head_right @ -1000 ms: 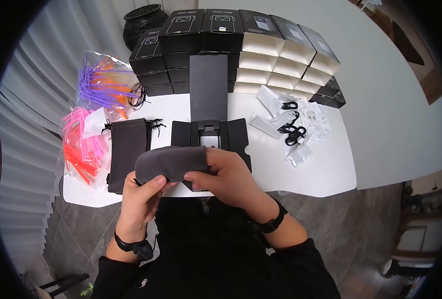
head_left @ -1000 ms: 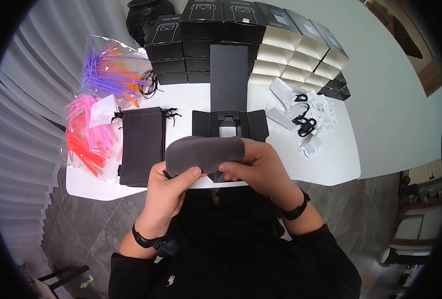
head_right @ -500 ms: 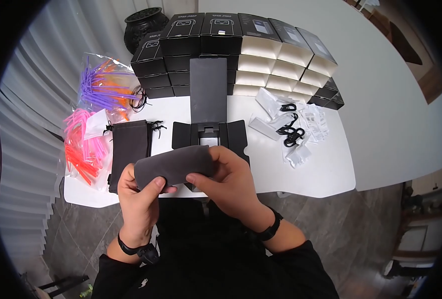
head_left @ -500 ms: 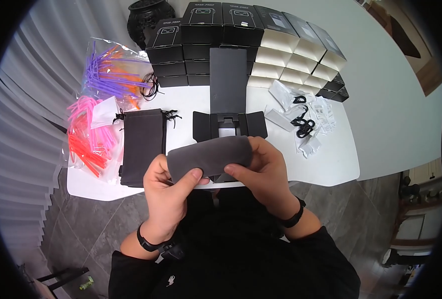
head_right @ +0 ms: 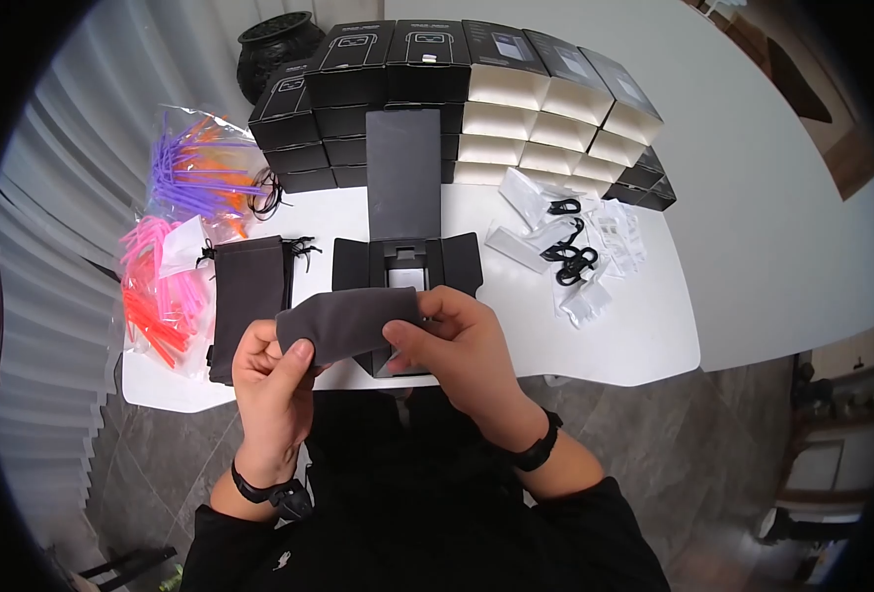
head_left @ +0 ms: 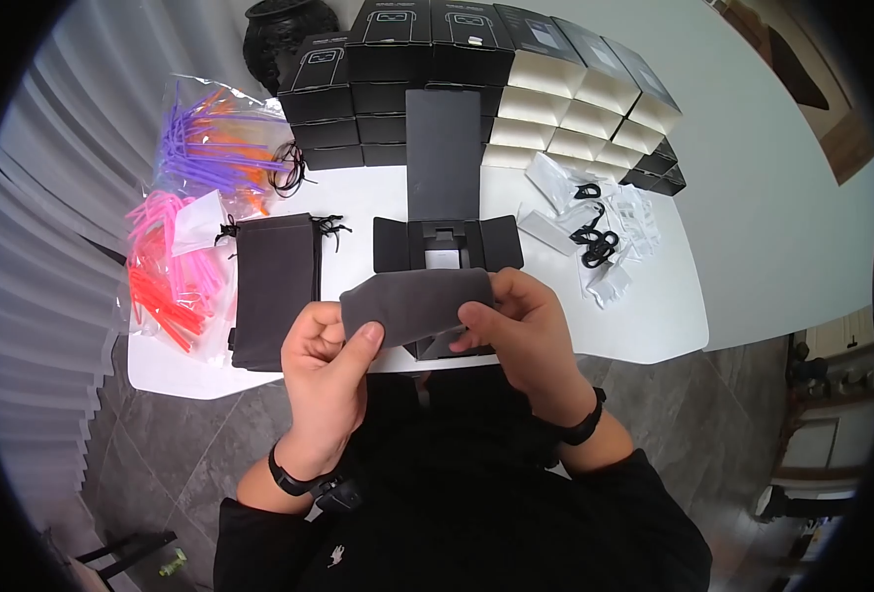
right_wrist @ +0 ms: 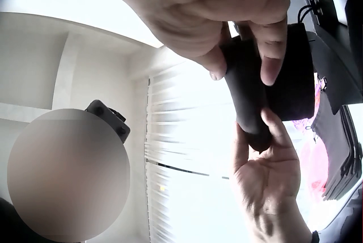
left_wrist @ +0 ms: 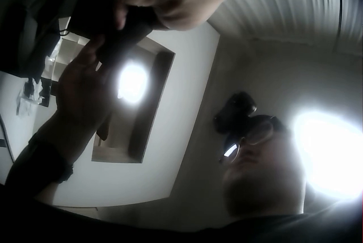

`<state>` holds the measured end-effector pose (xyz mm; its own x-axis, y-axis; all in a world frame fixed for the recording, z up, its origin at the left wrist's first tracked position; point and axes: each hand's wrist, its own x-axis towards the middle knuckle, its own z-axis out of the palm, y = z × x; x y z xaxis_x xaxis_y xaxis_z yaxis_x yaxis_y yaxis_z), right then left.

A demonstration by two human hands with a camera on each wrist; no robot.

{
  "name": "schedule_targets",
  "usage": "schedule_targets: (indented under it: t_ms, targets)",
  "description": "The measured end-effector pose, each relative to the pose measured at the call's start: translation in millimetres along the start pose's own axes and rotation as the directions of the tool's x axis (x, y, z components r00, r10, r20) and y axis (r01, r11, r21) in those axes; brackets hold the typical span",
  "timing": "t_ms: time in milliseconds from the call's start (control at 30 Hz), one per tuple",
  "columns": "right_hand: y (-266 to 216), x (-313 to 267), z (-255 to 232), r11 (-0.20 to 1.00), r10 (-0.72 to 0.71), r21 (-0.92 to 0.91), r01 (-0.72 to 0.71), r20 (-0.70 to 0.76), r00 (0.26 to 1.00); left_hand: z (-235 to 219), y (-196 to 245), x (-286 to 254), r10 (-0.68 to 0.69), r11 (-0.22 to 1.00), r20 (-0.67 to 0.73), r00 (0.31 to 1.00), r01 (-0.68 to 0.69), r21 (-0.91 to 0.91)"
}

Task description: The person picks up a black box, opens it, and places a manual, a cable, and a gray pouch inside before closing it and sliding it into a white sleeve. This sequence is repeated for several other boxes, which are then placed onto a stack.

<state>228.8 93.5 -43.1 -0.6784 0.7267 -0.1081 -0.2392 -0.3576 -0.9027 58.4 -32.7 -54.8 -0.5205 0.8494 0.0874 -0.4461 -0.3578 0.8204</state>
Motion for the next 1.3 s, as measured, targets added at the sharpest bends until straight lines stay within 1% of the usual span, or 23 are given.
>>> schedule_targets:
  t_ms: [67, 100, 167, 300, 400, 467, 500, 567, 600, 667, 700, 767, 800, 867, 900, 967, 1000, 1067, 1100, 1167, 1200, 1267, 1300]
  targets:
    - [5.9, -0.3, 2.2, 0.996, -0.078, 0.047, 0.079, -0.022, 0.997, 0.2, -2.6, -0.9, 0.021, 0.999, -0.017, 1.0, -0.02, 0.026]
    - [8.1, -0.9, 2.2, 0.991, -0.134, 0.013, 0.134, -0.025, 0.991, 0.0, -3.8, -1.3, 0.031, 0.999, -0.027, 0.999, -0.03, 0.04]
    - [11.7, -1.2, 2.2, 0.969, -0.243, -0.053, 0.241, -0.024, 0.97, -3.9, -11.7, -0.6, 0.043, 0.999, -0.034, 0.998, -0.043, -0.001]
    - [13.3, -0.6, 0.2, 0.969, -0.248, -0.025, 0.247, -0.061, 0.967, 0.0, -17.3, 1.7, 0.068, 0.997, -0.061, 0.996, -0.07, -0.026]
    - [15.8, -3.5, 4.8, 0.965, -0.258, -0.057, 0.254, -0.06, 0.964, 6.5, -20.2, 1.6, 0.088, 0.989, -0.054, 0.995, -0.093, -0.112]
    - [17.4, -6.1, 3.8, 0.963, -0.256, -0.099, 0.252, -0.03, 0.966, -2.0, -22.5, 0.5, 0.047, 0.989, 0.001, 0.999, -0.046, -0.143]
    - [18.7, -5.8, 2.0, 0.964, -0.257, -0.076, 0.255, -0.012, 0.966, -5.1, -23.4, 0.1, 0.027, 0.987, 0.028, 0.999, -0.022, -0.158]
    - [23.7, -5.0, -3.5, 0.965, -0.259, -0.029, 0.26, 0.023, 0.966, -1.0, -17.4, -0.2, -0.05, 0.991, 0.041, 0.998, 0.054, -0.121]
    - [25.7, -5.2, -5.0, 0.959, -0.276, -0.059, 0.277, 0.025, 0.961, 1.6, -13.9, 0.0, -0.088, 0.99, 0.047, 0.995, 0.092, -0.102]
    - [29.6, -5.8, -7.6, 0.943, -0.31, -0.12, 0.312, 0.031, 0.95, 9.3, -12.6, 0.9, -0.187, 0.982, 0.024, 0.982, 0.187, 0.005]
    - [31.7, -5.2, -10.2, 0.924, -0.346, -0.15, 0.351, 0.054, 0.936, 11.2, -12.7, 1.1, -0.234, 0.971, 0.007, 0.972, 0.234, 0.058]
    - [33.8, -3.8, -15.0, 0.88, -0.413, -0.208, 0.427, 0.109, 0.904, 5.8, -15.3, 1.8, -0.305, 0.95, -0.012, 0.952, 0.305, 0.061]
    - [33.5, -3.6, -14.8, 0.873, -0.422, -0.22, 0.436, 0.109, 0.9, 3.2, -16.6, 2.1, -0.339, 0.939, -0.021, 0.941, 0.34, 0.062]
    - [32.7, -4.5, -13.5, 0.858, -0.439, -0.243, 0.452, 0.109, 0.892, 1.0, -17.4, 0.9, -0.273, 0.961, 0.001, 0.962, 0.273, 0.039]
    - [31.7, -5.1, -11.8, 0.895, -0.39, -0.207, 0.395, 0.066, 0.918, -0.4, -18.0, 0.0, -0.241, 0.97, 0.012, 0.971, 0.24, 0.027]
    - [28.1, -6.6, -7.1, 0.953, -0.281, -0.124, 0.278, -0.013, 0.96, -8.8, -21.2, -1.4, -0.219, 0.975, 0.048, 0.974, 0.217, 0.054]
    - [25.4, -7.5, -6.4, 0.976, -0.197, -0.101, 0.191, -0.047, 0.979, -10.9, -22.0, -1.5, -0.208, 0.977, 0.068, 0.976, 0.203, 0.067]
    - [20.9, -8.9, -6.8, 0.999, -0.023, -0.045, 0.018, -0.109, 0.994, -0.1, -18.9, -1.1, -0.17, 0.98, 0.033, 0.985, 0.165, 0.112]
    - [22.9, -7.7, -8.6, 0.999, -0.043, -0.019, 0.042, -0.092, 0.995, 4.0, -17.9, -0.9, -0.151, 0.98, 0.017, 0.988, 0.147, 0.134]
    - [28.6, -3.6, -12.4, 0.996, -0.085, 0.034, 0.087, -0.059, 0.995, -1.2, -20.7, -0.1, -0.082, 0.983, 0.062, 0.995, 0.07, 0.17]
    - [27.1, -3.3, -10.0, 0.995, -0.074, 0.058, 0.077, -0.057, 0.996, -3.8, -23.2, 0.5, -0.047, 0.982, 0.086, 0.995, 0.031, 0.186]
    - [22.1, -3.8, -2.9, 0.993, -0.05, 0.106, 0.056, -0.053, 0.997, -6.7, -29.6, 1.1, -0.008, 0.994, 0.102, 0.995, -0.003, 0.108]
    - [21.8, -4.0, -3.7, 0.997, -0.054, 0.06, 0.057, -0.044, 0.998, -7.1, -31.1, 1.5, 0.012, 0.997, 0.109, 0.994, -0.02, 0.069]
